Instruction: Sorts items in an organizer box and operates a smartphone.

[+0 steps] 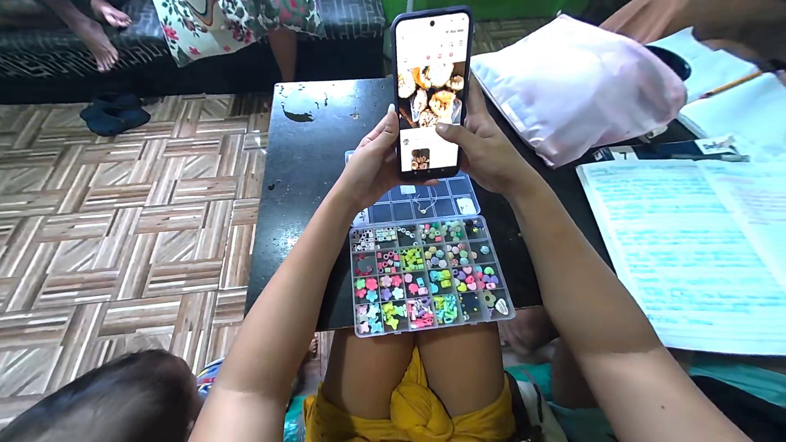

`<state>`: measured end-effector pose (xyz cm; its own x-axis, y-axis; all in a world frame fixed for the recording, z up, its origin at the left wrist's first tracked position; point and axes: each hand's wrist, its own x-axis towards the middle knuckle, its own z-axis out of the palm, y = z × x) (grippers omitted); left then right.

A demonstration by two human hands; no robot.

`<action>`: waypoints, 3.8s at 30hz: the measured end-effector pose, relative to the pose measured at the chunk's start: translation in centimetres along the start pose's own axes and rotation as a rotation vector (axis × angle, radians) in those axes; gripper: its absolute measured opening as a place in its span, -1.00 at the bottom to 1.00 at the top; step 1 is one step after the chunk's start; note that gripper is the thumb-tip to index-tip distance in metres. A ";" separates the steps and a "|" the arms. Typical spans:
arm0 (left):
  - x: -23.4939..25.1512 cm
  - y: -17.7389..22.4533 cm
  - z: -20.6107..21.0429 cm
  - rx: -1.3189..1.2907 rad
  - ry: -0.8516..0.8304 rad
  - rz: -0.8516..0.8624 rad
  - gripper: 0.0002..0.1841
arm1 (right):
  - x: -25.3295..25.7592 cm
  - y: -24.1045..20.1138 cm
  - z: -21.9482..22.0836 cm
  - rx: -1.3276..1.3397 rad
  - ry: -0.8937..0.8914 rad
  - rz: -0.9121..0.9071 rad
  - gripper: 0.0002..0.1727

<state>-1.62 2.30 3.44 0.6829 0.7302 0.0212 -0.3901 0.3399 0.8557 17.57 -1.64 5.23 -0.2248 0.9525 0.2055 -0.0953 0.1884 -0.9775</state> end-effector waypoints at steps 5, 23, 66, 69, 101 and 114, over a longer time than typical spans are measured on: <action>0.1 0.0 0.1 0.009 0.005 -0.008 -0.46 | 0.0 -0.2 0.0 -0.019 0.015 0.018 -0.11; 0.0 0.0 -0.3 0.007 0.002 -0.003 -0.48 | 0.1 0.0 0.1 -0.008 -0.013 -0.008 0.03; 0.0 -0.3 -0.5 -0.017 -0.041 0.055 -0.62 | 0.1 0.2 0.2 -0.057 0.003 -0.085 0.18; 0.0 -0.3 -0.6 -0.020 -0.048 0.060 -0.63 | 0.0 0.3 0.2 -0.057 0.011 -0.075 0.22; 0.0 -0.4 -0.6 0.022 0.042 0.025 -0.61 | -0.3 0.4 0.0 -0.082 0.032 0.019 0.21; -1.4 -1.5 3.3 0.352 0.227 0.556 -0.50 | 0.2 0.5 2.8 -0.250 0.100 -0.125 0.15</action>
<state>0.00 -1.20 3.87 0.2786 0.8595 0.4286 -0.3948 -0.3043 0.8669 14.77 -2.02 4.96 -0.1281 0.9349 0.3311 0.1285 0.3467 -0.9291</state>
